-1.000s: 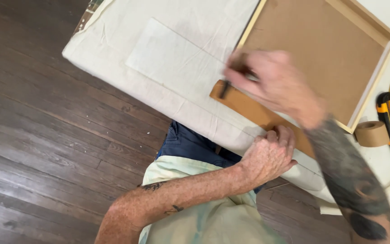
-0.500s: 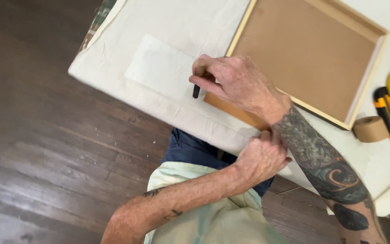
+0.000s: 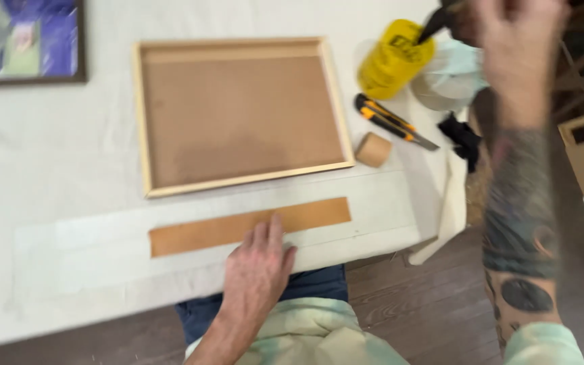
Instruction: Lining the interior edges of a wooden frame with gummed paper tape using a utility knife and foam brush
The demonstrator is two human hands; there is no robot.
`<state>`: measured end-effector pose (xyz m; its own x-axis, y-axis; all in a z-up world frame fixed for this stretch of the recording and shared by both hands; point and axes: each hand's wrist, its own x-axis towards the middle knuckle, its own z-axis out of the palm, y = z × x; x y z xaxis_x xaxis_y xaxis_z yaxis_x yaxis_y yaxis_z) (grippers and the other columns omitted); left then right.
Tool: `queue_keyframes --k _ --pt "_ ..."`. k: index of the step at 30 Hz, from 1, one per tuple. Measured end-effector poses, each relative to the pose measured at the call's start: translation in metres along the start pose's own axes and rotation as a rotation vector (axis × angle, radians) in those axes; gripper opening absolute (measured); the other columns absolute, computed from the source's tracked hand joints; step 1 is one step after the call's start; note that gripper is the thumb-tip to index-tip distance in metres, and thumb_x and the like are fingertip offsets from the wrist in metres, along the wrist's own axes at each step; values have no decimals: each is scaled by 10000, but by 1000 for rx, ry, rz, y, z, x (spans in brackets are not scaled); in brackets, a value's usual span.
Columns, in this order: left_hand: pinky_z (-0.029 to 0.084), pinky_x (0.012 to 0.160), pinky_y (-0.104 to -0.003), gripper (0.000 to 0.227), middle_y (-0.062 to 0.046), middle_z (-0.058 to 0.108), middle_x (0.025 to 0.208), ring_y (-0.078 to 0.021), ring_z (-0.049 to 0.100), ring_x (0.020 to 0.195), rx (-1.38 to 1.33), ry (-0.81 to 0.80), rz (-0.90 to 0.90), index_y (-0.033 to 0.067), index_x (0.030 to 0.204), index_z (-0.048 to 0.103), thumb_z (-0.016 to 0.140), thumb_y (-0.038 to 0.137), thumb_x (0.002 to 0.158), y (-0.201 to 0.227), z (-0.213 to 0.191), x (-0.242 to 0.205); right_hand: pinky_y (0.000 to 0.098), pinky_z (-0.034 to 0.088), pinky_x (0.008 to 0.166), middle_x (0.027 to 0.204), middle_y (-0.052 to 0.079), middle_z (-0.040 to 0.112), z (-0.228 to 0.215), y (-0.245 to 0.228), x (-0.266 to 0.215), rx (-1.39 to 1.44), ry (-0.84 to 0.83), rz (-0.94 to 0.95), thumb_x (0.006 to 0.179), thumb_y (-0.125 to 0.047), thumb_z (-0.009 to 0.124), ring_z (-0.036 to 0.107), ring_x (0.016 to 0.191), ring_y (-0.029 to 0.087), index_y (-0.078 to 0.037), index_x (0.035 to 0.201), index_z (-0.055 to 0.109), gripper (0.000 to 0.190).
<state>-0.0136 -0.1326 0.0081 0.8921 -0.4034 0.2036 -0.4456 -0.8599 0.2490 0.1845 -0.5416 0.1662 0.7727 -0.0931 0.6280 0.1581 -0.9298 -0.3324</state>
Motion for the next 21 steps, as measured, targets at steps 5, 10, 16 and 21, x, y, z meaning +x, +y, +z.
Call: queue_keyframes --k 5,10,16,21 --pt "576 568 -341 594 -14 607 975 -202 643 818 106 7 8 117 1330 560 753 363 826 0 -10 5 447 470 694 902 85 677 81 28 11 -118 -162 -112 1142 -207 748 572 800 229 -74 977 677 224" --pt "567 518 -320 560 13 561 950 -174 590 811 136 -4 -20 148 1331 555 754 247 817 2 -15 6 433 610 790 1067 164 757 39 -26 -11 -52 -403 89 1124 -229 639 737 909 243 -31 1125 714 211" --pt "561 535 -372 573 -4 578 950 -219 605 847 51 -1 -20 162 1313 576 745 235 770 -1 -12 10 494 536 913 1352 153 662 19 -74 -118 -149 -868 -224 808 -569 766 659 1121 343 -75 1405 604 792" --pt "574 571 -341 572 9 600 961 -194 633 847 92 -47 -41 174 1332 561 775 313 819 -1 -18 11 449 541 948 1229 88 699 23 -77 -135 16 -767 191 816 -267 781 660 1088 287 -167 1303 581 536"
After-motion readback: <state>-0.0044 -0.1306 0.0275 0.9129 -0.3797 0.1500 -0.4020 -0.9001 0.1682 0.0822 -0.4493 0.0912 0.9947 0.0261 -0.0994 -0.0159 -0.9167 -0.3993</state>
